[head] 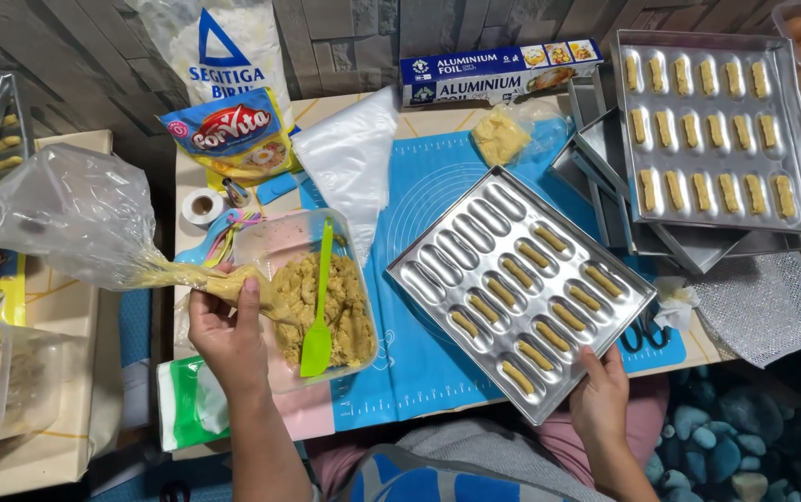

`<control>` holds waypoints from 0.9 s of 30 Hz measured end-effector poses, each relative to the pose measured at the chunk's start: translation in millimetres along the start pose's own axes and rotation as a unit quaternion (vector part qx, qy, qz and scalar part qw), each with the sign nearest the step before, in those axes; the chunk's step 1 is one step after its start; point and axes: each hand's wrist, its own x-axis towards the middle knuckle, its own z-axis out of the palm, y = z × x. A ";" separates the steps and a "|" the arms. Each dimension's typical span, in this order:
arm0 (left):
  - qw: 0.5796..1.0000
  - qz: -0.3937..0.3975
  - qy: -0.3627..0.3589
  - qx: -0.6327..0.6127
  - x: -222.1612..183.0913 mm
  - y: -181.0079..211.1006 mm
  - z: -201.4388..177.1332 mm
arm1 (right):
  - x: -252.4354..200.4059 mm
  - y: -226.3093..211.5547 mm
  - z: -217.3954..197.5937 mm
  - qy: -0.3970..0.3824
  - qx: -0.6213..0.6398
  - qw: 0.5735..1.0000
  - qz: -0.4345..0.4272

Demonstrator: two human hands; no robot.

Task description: Piping dough from a plastic bag into a metal mold tray to prepare cookies or pastries.

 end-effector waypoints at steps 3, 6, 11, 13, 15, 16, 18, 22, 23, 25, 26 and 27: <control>1.000 0.002 0.000 -0.003 -1.1 4.2 1.2 | 7.0 -10.8 -3.6 -0.042 -0.064 0.997 0.010; 1.000 0.002 0.005 0.008 -5.0 13.3 4.9 | 32.5 -4.2 -33.7 -0.043 -0.152 0.987 0.018; 0.999 -0.042 -0.021 -0.025 -23.1 44.6 27.8 | 53.0 -16.0 -61.2 0.027 -0.279 0.959 -0.040; 0.996 -0.044 -0.078 -0.025 -34.3 62.4 51.5 | 48.3 -30.6 -54.9 0.012 -0.247 0.957 -0.151; 0.989 -0.049 -0.137 -0.023 -48.2 71.3 80.2 | 37.2 -49.5 -37.5 -0.001 -0.214 0.942 -0.257; 0.975 0.025 -0.221 -0.015 -55.2 72.0 97.8 | 30.0 -61.8 -21.6 -0.047 -0.192 0.940 -0.278; 0.948 0.101 -0.302 -0.007 -75.9 65.2 137.6 | 28.5 -76.7 5.0 -0.093 -0.169 0.935 -0.298; 0.873 0.323 -0.348 0.110 -121.1 39.3 202.2 | 55.1 -77.0 38.1 -0.263 -0.126 0.896 -0.336; 0.847 0.338 -0.390 0.129 -130.4 33.7 212.8 | 62.7 -74.6 43.5 -0.299 -0.106 0.891 -0.325; 0.832 0.353 -0.409 0.126 -140.3 29.0 220.8 | 58.1 -75.0 52.1 -0.315 -0.087 0.895 -0.304; 0.817 0.367 -0.428 0.123 -145.5 26.4 225.4 | 56.4 -75.2 55.9 -0.332 -0.068 0.897 -0.283; 0.816 0.368 -0.429 0.123 -147.6 23.2 228.3 | 58.9 -77.5 59.2 -0.331 -0.068 0.898 -0.284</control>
